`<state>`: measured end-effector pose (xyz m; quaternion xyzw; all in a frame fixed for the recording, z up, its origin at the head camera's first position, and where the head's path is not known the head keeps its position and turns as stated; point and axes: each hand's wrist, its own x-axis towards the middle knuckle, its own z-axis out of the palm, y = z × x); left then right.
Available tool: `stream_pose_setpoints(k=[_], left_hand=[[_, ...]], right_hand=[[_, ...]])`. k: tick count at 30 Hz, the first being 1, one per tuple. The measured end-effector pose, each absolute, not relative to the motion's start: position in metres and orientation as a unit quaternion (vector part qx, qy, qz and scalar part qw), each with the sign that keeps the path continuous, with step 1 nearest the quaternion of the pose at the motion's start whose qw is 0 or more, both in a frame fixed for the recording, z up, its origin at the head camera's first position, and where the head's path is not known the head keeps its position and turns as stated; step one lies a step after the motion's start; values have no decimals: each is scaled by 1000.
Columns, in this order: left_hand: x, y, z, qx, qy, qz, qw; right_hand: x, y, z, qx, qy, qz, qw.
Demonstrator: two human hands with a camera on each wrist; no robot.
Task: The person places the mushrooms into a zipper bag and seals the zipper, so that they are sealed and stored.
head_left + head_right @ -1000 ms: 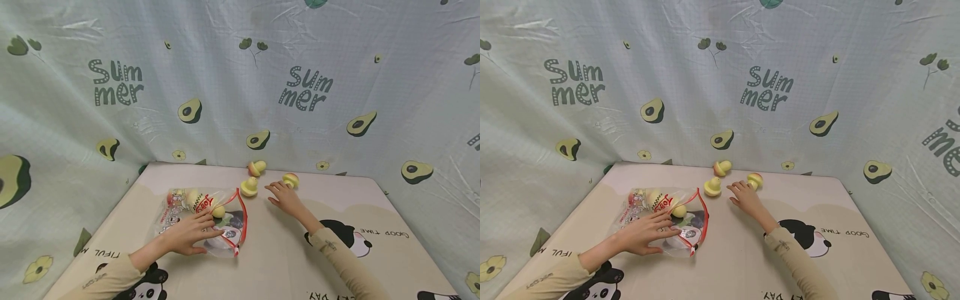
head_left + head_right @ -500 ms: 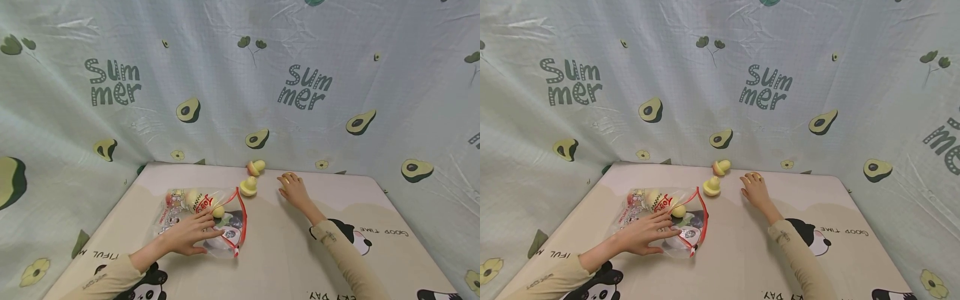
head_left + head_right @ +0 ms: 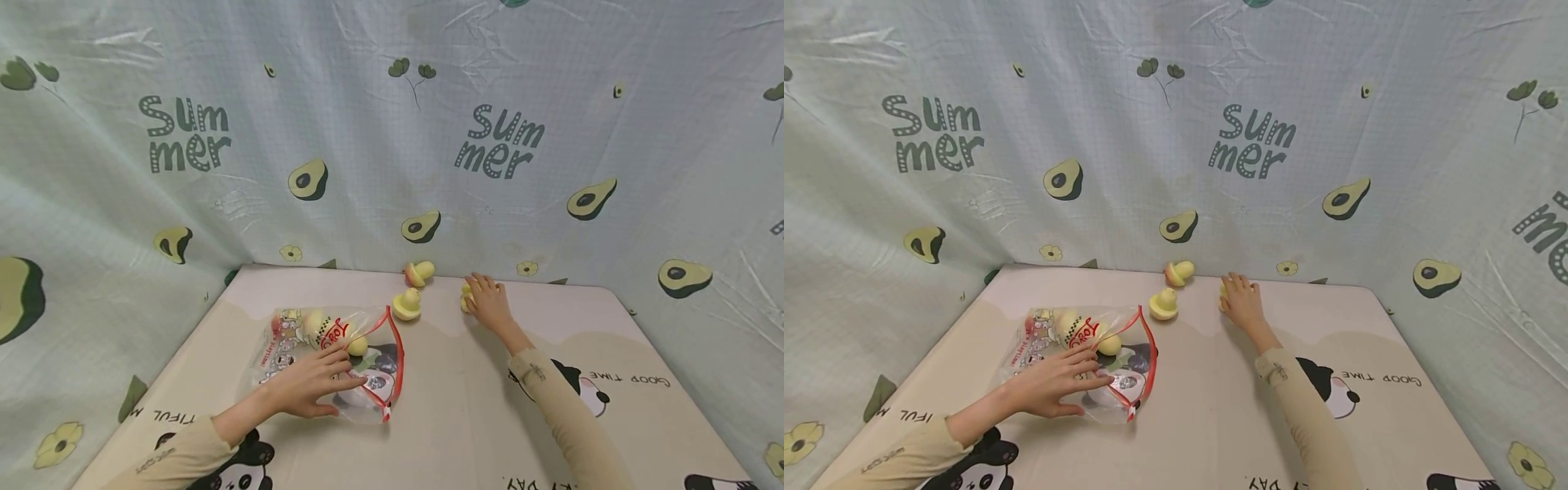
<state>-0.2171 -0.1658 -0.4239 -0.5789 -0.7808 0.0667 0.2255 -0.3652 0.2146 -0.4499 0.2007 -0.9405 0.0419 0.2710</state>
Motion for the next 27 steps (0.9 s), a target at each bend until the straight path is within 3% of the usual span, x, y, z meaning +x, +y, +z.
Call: stream_pose_setpoints(k=[8, 27], left_hand=[[-218, -167, -424, -580, -778, 71, 232], [-216, -165, -422, -578, -777, 76, 238]], right_hand=[[-374, 221, -447, 171, -962, 48, 208], [-384, 221, -454, 138, -980, 45, 135]])
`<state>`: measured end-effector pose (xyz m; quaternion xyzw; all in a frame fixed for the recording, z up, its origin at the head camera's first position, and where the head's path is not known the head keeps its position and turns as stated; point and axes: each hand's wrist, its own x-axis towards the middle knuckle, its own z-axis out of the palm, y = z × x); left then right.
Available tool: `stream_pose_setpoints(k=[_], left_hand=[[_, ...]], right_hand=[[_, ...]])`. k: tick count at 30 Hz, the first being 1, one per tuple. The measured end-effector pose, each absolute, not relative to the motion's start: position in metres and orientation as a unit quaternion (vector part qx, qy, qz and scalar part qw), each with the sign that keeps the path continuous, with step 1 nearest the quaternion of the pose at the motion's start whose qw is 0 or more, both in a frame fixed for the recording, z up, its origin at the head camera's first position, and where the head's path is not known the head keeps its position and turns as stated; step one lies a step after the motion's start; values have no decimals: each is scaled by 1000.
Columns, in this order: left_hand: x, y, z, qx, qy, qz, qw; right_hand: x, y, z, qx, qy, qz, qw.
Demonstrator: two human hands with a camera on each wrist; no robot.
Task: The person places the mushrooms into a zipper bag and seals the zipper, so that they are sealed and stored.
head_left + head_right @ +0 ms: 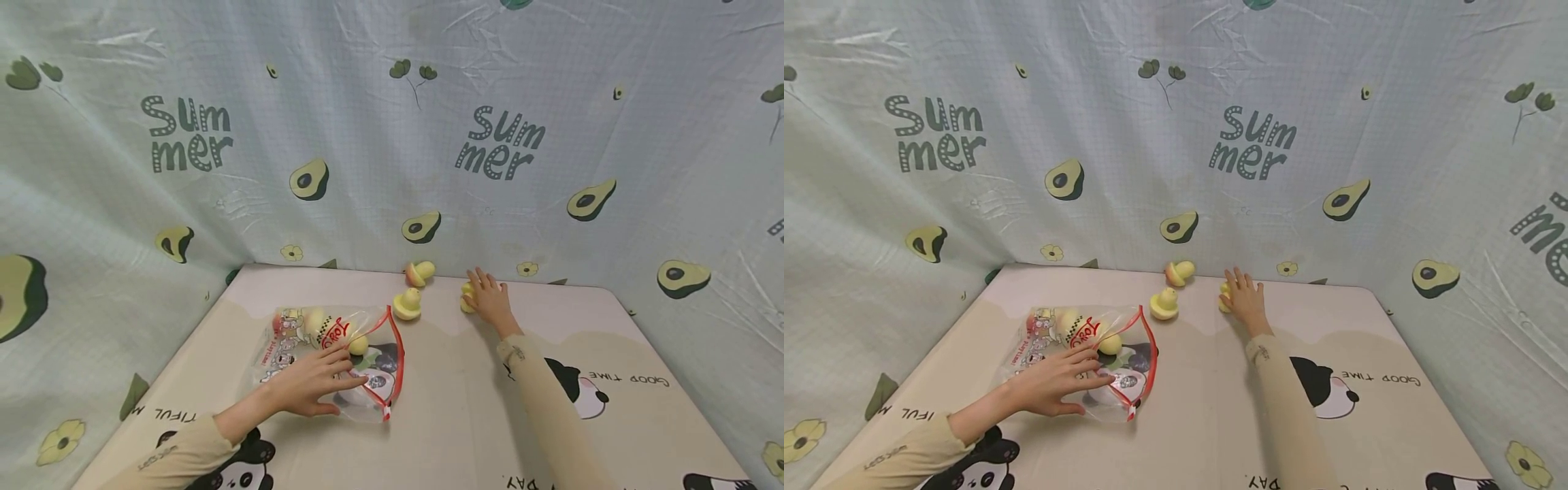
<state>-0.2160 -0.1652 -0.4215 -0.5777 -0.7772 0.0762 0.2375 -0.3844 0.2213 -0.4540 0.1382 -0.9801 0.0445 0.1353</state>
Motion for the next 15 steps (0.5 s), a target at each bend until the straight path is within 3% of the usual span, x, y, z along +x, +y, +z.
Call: stream_pose_setpoints(k=[8, 15], left_hand=[[-215, -166, -421, -577, -777, 80, 238], [-215, -166, -422, -576, -779, 79, 235]], right_hand=[[-383, 217, -452, 130, -985, 35, 107], [-382, 216, -455, 149, -982, 12, 119]])
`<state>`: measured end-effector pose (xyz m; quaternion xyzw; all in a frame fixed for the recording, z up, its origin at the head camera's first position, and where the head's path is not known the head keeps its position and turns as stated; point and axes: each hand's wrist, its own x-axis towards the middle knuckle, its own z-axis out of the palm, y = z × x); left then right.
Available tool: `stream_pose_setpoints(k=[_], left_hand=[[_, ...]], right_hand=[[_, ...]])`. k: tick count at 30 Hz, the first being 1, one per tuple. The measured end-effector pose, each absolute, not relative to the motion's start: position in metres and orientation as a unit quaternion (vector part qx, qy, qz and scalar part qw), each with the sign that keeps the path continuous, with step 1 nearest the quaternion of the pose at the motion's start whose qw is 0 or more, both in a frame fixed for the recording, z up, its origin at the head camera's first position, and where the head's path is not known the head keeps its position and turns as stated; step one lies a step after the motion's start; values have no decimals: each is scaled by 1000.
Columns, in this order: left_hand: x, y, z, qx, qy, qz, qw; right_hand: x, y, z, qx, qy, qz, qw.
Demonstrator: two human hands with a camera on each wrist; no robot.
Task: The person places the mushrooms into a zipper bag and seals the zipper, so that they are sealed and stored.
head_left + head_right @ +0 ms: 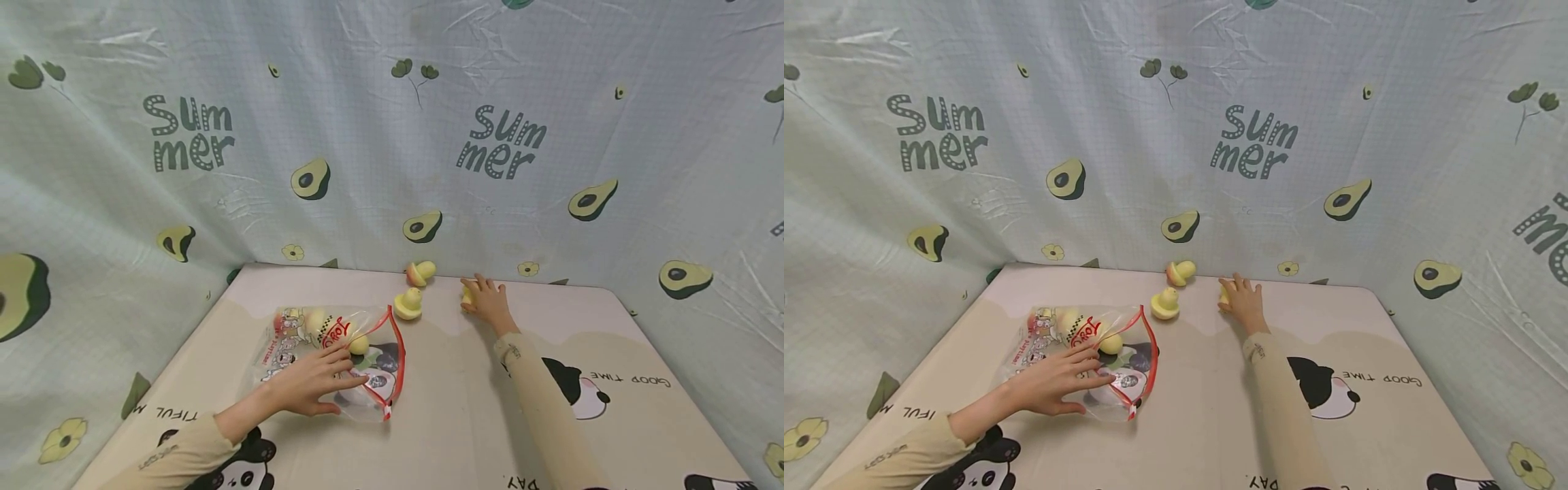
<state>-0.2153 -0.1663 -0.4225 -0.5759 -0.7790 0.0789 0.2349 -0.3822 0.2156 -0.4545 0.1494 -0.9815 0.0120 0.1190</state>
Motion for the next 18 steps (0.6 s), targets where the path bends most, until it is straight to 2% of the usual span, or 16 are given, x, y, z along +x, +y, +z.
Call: stream_pose_setpoints(k=[13, 18], left_hand=[[-216, -166, -423, -579, -778, 80, 232], [-216, -166, -425, -577, -778, 81, 234]], right_hand=[[-381, 223, -458, 182, -978, -35, 94], [-379, 225, -460, 191, -974, -35, 113]])
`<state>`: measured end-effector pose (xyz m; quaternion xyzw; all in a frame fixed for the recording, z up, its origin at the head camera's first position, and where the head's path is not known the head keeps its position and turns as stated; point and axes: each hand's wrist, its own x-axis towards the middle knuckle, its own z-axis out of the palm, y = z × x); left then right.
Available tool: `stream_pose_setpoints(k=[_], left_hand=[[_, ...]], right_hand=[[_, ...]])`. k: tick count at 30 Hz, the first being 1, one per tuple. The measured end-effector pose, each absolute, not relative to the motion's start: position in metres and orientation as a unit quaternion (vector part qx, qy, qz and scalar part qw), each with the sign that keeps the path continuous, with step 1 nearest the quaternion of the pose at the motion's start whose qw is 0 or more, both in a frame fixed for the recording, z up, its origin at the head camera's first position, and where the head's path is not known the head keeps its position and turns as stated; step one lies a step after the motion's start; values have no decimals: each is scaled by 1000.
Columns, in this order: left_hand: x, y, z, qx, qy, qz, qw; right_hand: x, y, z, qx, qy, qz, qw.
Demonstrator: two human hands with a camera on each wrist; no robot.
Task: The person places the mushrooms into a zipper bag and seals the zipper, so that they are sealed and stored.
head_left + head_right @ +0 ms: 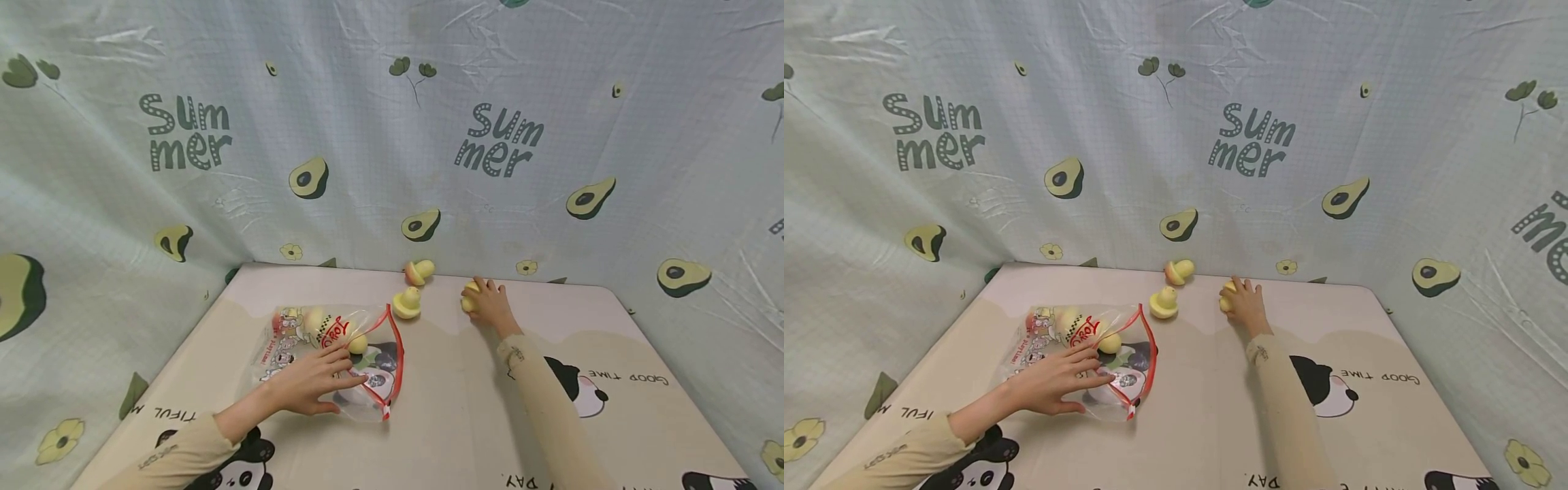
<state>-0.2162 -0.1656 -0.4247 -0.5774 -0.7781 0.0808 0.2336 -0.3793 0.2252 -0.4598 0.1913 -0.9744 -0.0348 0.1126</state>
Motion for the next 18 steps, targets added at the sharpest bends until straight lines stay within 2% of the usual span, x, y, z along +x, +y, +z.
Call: stream_pose_setpoints(k=[6, 18], left_hand=[[-217, -166, -425, -577, -778, 82, 235], [-216, -164, -424, -580, -776, 79, 234]], right_hand=[[-380, 228, -464, 204, -966, -37, 153], [-379, 230, -465, 230, -954, -45, 190]])
